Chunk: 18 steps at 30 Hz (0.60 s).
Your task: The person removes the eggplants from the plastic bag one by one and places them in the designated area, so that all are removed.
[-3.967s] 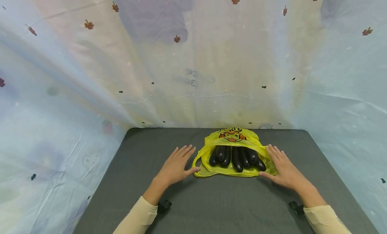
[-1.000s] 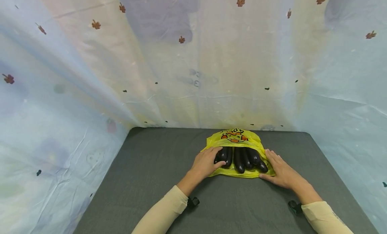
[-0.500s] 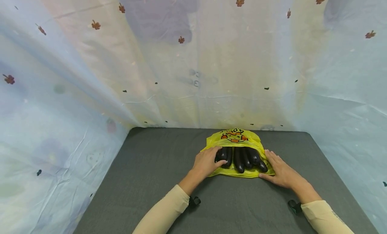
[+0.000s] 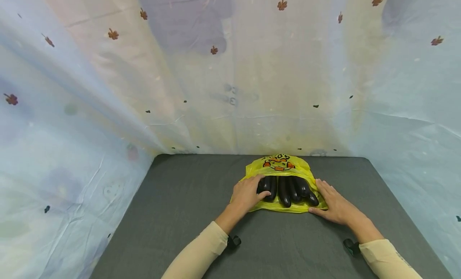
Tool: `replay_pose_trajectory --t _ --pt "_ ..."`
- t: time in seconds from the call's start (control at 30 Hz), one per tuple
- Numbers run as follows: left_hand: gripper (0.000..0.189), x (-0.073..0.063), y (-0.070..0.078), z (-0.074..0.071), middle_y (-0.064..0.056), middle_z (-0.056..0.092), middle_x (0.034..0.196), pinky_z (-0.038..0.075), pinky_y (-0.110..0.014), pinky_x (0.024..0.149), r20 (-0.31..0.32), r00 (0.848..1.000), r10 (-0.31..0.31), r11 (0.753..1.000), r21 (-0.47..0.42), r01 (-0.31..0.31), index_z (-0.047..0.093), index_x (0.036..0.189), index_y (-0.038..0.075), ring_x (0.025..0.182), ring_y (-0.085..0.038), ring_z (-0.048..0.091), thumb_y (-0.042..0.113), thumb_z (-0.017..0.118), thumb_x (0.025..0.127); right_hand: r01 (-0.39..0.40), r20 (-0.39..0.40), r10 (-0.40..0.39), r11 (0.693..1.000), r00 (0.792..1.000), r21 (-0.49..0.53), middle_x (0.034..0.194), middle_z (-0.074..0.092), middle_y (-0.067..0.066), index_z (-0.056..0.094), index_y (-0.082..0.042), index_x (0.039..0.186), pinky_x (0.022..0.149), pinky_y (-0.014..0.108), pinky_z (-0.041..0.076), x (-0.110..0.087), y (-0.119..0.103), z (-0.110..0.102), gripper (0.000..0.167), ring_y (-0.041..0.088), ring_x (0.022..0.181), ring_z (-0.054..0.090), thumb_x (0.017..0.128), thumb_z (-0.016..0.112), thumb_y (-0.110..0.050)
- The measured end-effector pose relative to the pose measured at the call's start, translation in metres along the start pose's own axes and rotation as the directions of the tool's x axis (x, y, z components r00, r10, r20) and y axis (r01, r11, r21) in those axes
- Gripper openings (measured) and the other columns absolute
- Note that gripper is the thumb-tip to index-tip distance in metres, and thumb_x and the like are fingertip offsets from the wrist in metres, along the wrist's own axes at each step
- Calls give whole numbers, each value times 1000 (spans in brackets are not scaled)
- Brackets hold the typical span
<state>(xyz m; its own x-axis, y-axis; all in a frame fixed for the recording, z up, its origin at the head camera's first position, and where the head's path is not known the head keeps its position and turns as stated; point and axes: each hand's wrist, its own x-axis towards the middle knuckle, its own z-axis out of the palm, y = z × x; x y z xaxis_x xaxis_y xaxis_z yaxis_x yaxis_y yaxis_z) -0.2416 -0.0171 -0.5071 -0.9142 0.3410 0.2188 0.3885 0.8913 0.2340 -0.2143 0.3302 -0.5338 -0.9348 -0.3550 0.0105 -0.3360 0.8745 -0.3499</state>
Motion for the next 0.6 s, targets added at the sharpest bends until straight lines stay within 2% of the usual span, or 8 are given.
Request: replay_pose_trajectory --t 0.1,0.3,0.4,0.5,0.6 --pt "67 -1 0 2 2 79 109 46 -28 50 -11 1000 -3 1000 -2 3 63 150 26 54 -10 50 59 79 94 3 -1 -3 1000 1000 4 171 25 33 20 4 169 122 72 25 -1 0 -1 116 56 156 24 94 76 -63" --pt "62 -4 -1 4 2 79 118 56 -32 59 -20 1000 -5 999 -34 4 63 150 25 71 -14 67 53 79 97 8 -4 -8 1000 1000 9 171 24 33 20 4 169 122 72 25 0 0 -1 115 55 156 23 94 76 -63" --pt "61 -7 -2 4 1 78 122 53 -31 56 -19 1000 -7 997 -81 5 62 151 25 67 -14 65 49 79 98 9 -4 -9 1000 1000 11 171 24 33 20 4 169 122 72 25 0 0 -1 115 55 156 23 94 76 -63" --pt "59 -11 -5 2 0 77 120 44 -27 49 -13 1000 -11 990 -143 9 61 153 24 55 -10 53 44 78 100 7 -6 -7 1000 1000 8 171 24 33 20 4 169 122 73 25 0 0 0 115 55 156 24 94 76 -63" --pt "58 -15 -8 -1 -1 76 126 41 -28 48 9 1000 -19 976 -216 20 59 154 24 51 -10 48 39 78 101 7 -10 -7 1000 1000 8 171 24 33 20 3 169 121 73 25 -1 0 -1 115 56 156 24 94 76 -63"
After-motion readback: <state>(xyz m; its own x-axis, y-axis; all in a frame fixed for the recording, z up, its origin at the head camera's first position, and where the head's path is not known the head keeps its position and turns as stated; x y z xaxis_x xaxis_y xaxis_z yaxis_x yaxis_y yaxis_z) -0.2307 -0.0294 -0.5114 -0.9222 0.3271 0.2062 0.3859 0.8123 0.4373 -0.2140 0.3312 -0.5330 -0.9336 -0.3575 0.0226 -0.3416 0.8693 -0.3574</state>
